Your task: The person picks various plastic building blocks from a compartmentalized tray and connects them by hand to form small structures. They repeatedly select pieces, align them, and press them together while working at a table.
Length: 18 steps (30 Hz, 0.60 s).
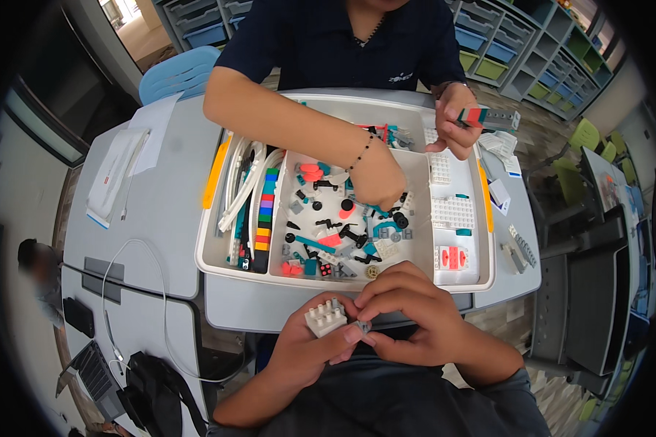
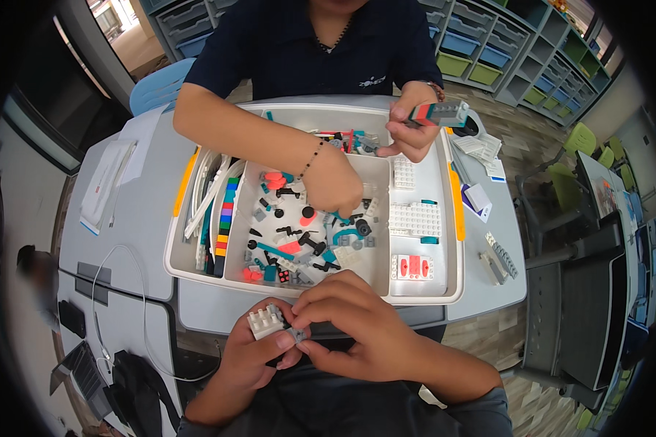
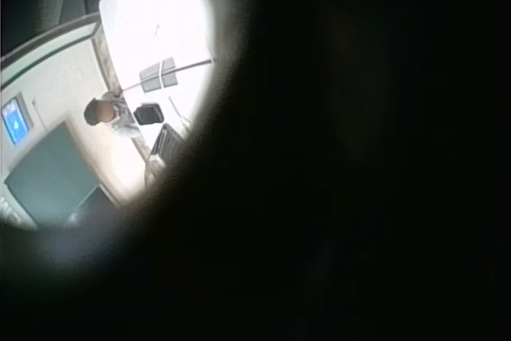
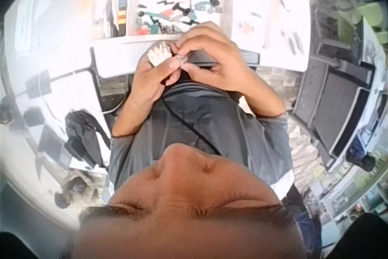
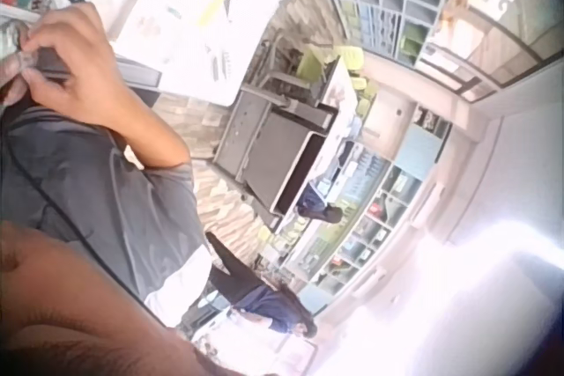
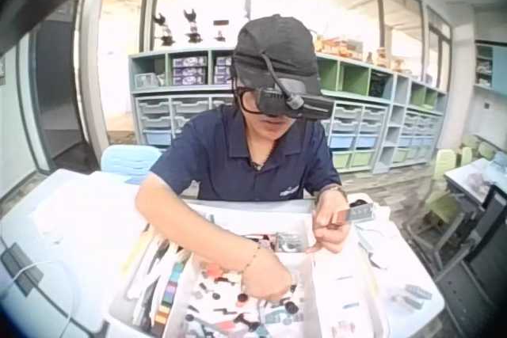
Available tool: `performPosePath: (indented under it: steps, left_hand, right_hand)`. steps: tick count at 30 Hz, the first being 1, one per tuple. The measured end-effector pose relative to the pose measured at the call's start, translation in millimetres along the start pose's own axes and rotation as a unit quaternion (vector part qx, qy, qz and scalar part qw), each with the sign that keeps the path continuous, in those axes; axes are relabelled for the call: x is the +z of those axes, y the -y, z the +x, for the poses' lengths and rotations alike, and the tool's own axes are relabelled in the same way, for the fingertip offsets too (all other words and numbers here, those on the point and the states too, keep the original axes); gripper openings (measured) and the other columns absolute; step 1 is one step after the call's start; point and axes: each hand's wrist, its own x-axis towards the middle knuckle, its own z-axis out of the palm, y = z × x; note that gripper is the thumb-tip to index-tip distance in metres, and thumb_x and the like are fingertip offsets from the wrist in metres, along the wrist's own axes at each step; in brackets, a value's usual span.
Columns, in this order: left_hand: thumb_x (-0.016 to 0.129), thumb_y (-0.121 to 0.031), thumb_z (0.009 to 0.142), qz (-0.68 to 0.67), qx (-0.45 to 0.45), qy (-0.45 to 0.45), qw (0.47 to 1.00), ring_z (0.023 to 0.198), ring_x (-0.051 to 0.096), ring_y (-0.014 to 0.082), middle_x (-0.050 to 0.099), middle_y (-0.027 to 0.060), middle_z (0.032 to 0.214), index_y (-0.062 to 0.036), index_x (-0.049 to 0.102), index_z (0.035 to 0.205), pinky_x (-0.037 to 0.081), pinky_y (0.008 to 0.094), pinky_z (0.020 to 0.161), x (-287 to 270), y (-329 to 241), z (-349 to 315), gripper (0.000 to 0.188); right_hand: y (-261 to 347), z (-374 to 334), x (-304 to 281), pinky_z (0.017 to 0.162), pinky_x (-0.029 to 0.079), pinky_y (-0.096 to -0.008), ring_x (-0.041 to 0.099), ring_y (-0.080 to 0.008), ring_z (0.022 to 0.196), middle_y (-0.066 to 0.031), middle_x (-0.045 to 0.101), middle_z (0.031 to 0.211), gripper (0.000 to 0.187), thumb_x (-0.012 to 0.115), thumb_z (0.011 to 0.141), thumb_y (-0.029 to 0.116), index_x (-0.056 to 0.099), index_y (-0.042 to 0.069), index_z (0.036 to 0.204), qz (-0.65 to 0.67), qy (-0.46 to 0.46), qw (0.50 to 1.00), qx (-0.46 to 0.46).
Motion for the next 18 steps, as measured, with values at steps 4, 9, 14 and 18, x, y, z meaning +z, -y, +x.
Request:
performPosePath:
  steps: [4, 9, 14, 18]
  left_hand:
    - [0.071, -0.014, 0.092, 0.041, 0.009, 0.032, 0.999, 0.064, 0.052, 0.0062, 0.058, 0.0033, 0.085, -0.0014, 0.057, 0.113, 0.039, 0.0201, 0.053, -7.9, 3.1, -2.1, 0.028]
    - [0.071, -0.015, 0.092, 0.038, 0.021, 0.054, 0.998, 0.067, 0.05, 0.005, 0.058, 0.0027, 0.086, -0.0008, 0.057, 0.116, 0.039, 0.0189, 0.055, -8.0, 3.1, -3.5, 0.031]
    - [0.07, -0.014, 0.093, 0.064, 0.035, 0.024, 0.997, 0.067, 0.05, 0.0047, 0.057, 0.0022, 0.087, 0.0005, 0.059, 0.116, 0.039, 0.019, 0.056, -5.1, 2.1, -4.7, 0.029]
    - [0.07, -0.016, 0.09, 0.084, 0.043, -0.015, 0.995, 0.063, 0.05, 0.0095, 0.058, 0.0063, 0.084, 0.0019, 0.057, 0.114, 0.038, 0.0232, 0.054, -0.3, 1.8, -4.2, 0.032]
  right_hand:
    - [-1.8, -2.4, 0.5, 0.086, 0.049, -0.0369, 0.062, -0.0271, 0.096, -0.0109, 0.068, 0.108, 0.032, 0.08, 0.074, 0.003, 0.068, 0.004, 0.103, -0.005, -0.018, 0.999, -0.032]
    - [-12.6, -11.0, 4.6, 0.08, 0.051, -0.0329, 0.062, -0.0237, 0.084, -0.0111, 0.068, 0.103, 0.035, 0.08, 0.076, 0.001, 0.066, 0.002, 0.107, 0.083, -0.087, 0.993, 0.013]
    - [-9.7, -11.7, 5.4, 0.078, 0.051, -0.0312, 0.062, -0.0202, 0.086, -0.0112, 0.069, 0.103, 0.038, 0.078, 0.078, -0.001, 0.067, 0.0, 0.114, 0.108, -0.086, 0.989, 0.049]
    - [-10.5, -10.6, 2.3, 0.078, 0.051, -0.0316, 0.062, -0.0201, 0.086, -0.0108, 0.069, 0.103, 0.039, 0.077, 0.078, -0.002, 0.068, 0.0, 0.116, 0.065, -0.057, 0.996, 0.024]
